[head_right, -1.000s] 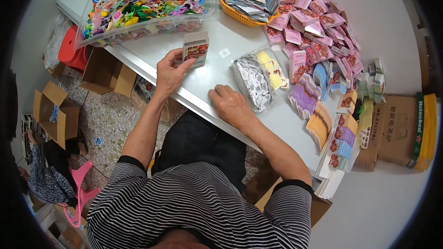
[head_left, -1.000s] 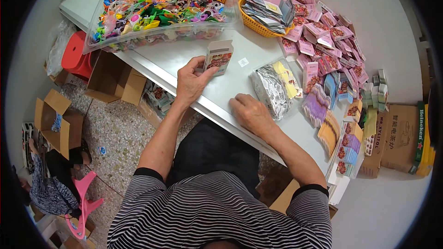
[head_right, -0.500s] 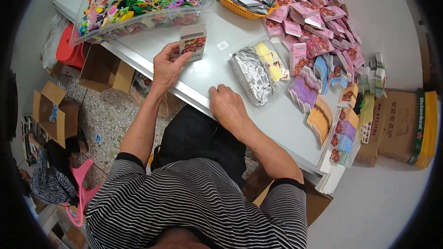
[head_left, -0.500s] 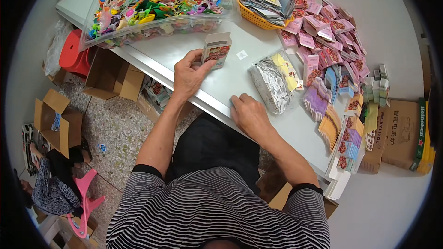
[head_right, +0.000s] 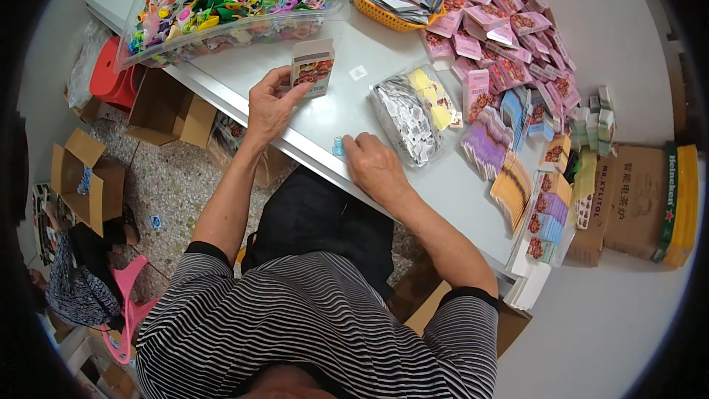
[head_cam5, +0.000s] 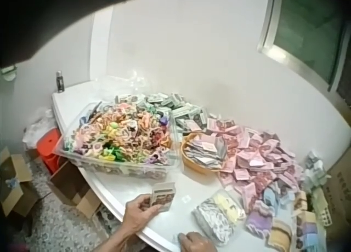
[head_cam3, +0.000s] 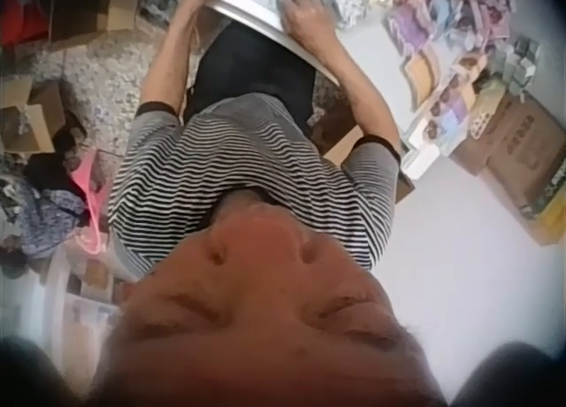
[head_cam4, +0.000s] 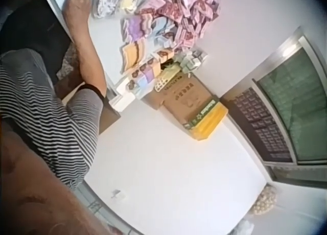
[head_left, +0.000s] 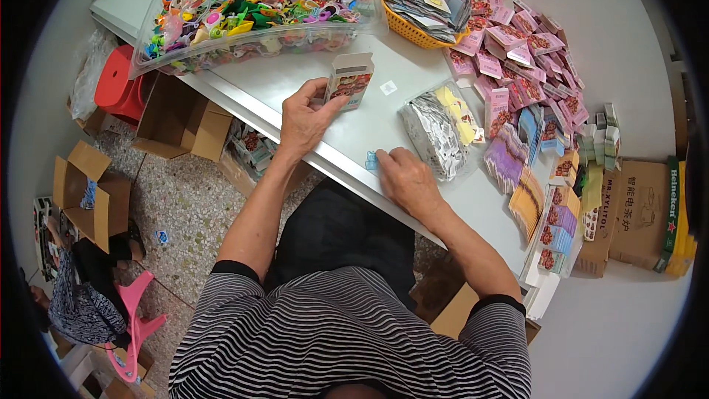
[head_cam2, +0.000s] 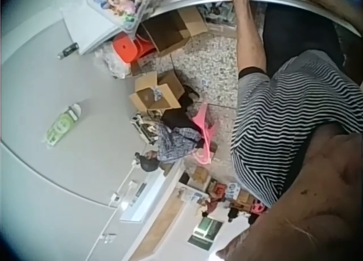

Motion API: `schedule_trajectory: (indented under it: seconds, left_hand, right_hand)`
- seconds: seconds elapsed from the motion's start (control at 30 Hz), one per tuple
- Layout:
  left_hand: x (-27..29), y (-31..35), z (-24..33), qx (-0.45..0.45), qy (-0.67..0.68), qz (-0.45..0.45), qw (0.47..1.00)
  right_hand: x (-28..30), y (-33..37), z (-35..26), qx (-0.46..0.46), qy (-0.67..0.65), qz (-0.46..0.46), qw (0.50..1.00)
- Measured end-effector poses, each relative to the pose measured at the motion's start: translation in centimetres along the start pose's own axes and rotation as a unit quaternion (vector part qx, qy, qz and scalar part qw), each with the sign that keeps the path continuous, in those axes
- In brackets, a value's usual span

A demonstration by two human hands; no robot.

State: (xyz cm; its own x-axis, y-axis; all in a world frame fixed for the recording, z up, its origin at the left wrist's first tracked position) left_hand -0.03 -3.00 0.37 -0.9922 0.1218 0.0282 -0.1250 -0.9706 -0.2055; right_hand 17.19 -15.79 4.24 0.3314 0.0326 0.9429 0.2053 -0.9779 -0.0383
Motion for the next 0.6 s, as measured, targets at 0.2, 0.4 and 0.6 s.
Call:
schedule_trajectory:
  seconds: [0.2, 0.4, 0.6]
  left_hand:
    - [0.4, -0.1, -0.4, -0.024, 0.007, 0.003, 1.0]
    - [0.4, 0.2, -0.7, -0.012, 0.007, 0.009, 1.0]
    - [-0.1, 0.0, -0.2, -0.005, -0.004, 0.001, 1.0]
  right_hand:
    - [1.6, 0.1, -0.9, -0.045, -0.078, 0.038, 0.995]
    - [-1.3, 1.5, -2.8, -0.007, -0.054, 0.049, 0.997]
    - [0.4, 1.7, -1.8, -0.012, -0.077, 0.081, 0.994]
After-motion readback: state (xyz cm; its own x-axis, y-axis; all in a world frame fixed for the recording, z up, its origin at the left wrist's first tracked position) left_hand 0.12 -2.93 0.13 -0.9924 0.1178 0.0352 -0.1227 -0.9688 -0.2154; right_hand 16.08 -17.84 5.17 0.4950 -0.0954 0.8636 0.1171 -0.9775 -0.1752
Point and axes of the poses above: each hand's wrist, its own y-axis away from the middle knuckle, its own x-axis out of the back of the hand, z = x × y, the point moved 9 cm from there along -y, towards the middle knuckle, and after that the axes turned 9 degrees about -x, right-handed, at the moved point
